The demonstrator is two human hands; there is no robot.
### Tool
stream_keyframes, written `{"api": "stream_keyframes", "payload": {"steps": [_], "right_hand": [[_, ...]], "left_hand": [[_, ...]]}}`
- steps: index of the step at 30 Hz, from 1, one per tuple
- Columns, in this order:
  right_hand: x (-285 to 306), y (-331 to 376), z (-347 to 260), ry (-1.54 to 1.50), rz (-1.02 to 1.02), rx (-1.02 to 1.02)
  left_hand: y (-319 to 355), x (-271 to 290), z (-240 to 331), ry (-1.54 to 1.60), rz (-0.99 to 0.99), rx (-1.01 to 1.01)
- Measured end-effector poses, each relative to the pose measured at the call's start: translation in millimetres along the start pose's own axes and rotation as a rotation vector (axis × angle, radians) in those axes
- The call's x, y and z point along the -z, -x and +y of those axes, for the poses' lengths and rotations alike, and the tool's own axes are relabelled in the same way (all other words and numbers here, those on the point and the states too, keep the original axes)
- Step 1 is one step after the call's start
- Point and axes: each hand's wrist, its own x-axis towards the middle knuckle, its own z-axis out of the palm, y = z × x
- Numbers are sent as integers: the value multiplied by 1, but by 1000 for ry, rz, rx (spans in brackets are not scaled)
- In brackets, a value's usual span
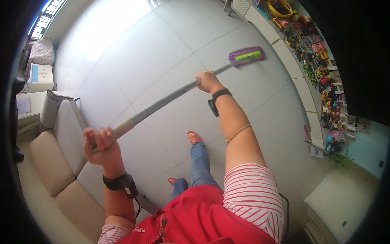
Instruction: The person mops the tiled floor in a living room using a flat mop with a purple and green head. They move the mop back and forth across the floor, covering areas near a sofa, a low cabinet with toys, and a window.
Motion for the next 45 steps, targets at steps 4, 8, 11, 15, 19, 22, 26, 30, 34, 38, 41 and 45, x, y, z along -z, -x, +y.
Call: {"api": "stream_keyframes", "payload": {"steps": [4,8,11,15,19,22,26,30,34,38,41,45], "right_hand": [[15,81,36,30,17,-235],[19,180,30,-61,293,-268],[22,238,9,-155,311,-424],[32,263,-5,-277,254,-718],[42,240,7,-137,424,-707],[54,215,30,-150,589,-689],[76,185,78,-91,713,-517],[85,146,127,-120,538,-398],[72,103,148,10,386,-268],[52,77,143,4,322,-338],[43,74,135,3,267,-433],[41,82,127,8,229,-220]], "left_hand": [[-7,-30,-28,41,-188,151],[-17,-53,-41,134,-455,271],[-32,-82,-48,214,-711,352],[-34,-132,-51,216,-617,460],[-32,-162,-53,91,-217,395],[-40,-166,-53,344,-647,296],[-38,-164,-69,248,-1049,259],[-24,-148,-91,74,-1195,112],[-34,-111,-101,20,-1055,35],[-46,-82,-98,30,-878,96],[-43,-67,-92,62,-867,110],[-31,-52,-88,105,-868,88]]}}
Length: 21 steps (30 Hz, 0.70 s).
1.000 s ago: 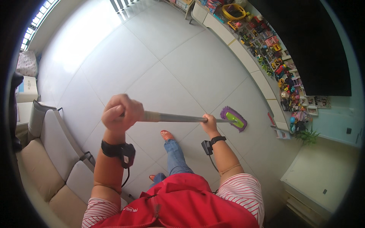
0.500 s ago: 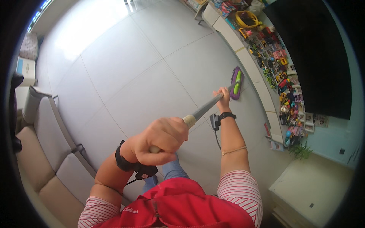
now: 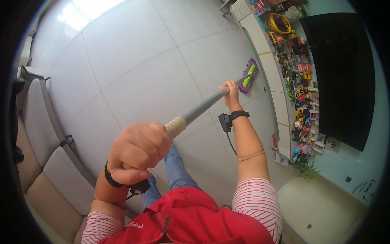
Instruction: The person mops the tiled floor in a living room using a flat mop with a purple and green head. They move the mop back and forth across the floor, covering areas near a sofa, a low cabinet with toys, and a window.
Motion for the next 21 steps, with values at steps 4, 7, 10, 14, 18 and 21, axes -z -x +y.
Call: {"api": "stream_keyframes", "payload": {"steps": [4,7,10,14,18,21], "right_hand": [[1,12,-14,58,-32,64],[-7,23,-36,49,-106,-17],[-22,31,-61,37,-162,3],[-45,27,-71,42,-194,149],[-45,3,-30,42,-178,226],[-31,-20,23,-48,-214,23]], "left_hand": [[17,-2,3,2,-36,26],[33,1,14,-17,80,15],[60,11,39,70,218,3],[90,20,54,44,235,-7],[93,1,20,-101,303,31],[80,-9,-28,-88,274,-18]]}}
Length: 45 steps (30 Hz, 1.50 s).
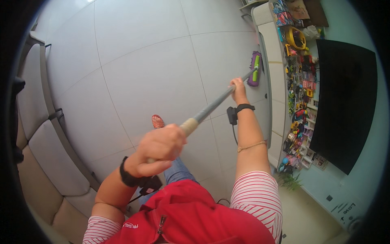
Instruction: The person mops the tiled floor in a living room using a flat mop with a purple and green head. They move the mop back and forth across the floor, covering areas near a sofa, a low cabinet with toys, and a window.
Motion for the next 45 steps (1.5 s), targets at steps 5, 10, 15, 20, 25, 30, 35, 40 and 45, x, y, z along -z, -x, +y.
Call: {"api": "stream_keyframes", "payload": {"steps": [5,10,15,20,25,30,35,40,45], "right_hand": [[9,-20,57,-523,82,-595],[4,-45,53,225,-67,-54],[5,-62,18,316,-86,134],[4,-54,-25,339,-203,104],[-9,-26,-80,331,-292,109],[-52,28,-159,290,-322,129],[-98,90,-239,245,-304,127],[-97,91,-240,283,-237,166],[-69,18,-161,247,-47,206]], "left_hand": [[-4,-10,-56,-25,71,-13],[-5,8,-53,-3,119,69],[-15,3,-28,-35,109,50],[-5,2,11,-26,145,97],[18,-2,73,-70,98,129],[74,-14,156,-109,312,184],[146,-26,223,-121,474,58],[154,-38,210,-148,545,94],[85,-23,131,-91,432,37]]}}
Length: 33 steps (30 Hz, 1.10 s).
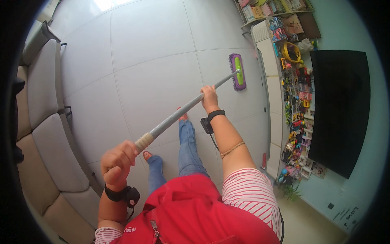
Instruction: The person mops the tiled floor in a living room using a flat mop with a purple and green head. They move the mop back and forth across the floor, covering areas near a sofa, a low cabinet with toys, and a window.
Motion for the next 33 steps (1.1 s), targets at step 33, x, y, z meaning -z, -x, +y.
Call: {"api": "stream_keyframes", "payload": {"steps": [33], "right_hand": [[8,-122,176,93,-142,229]], "left_hand": [[-85,-42,-110,-96,-100,32]]}}
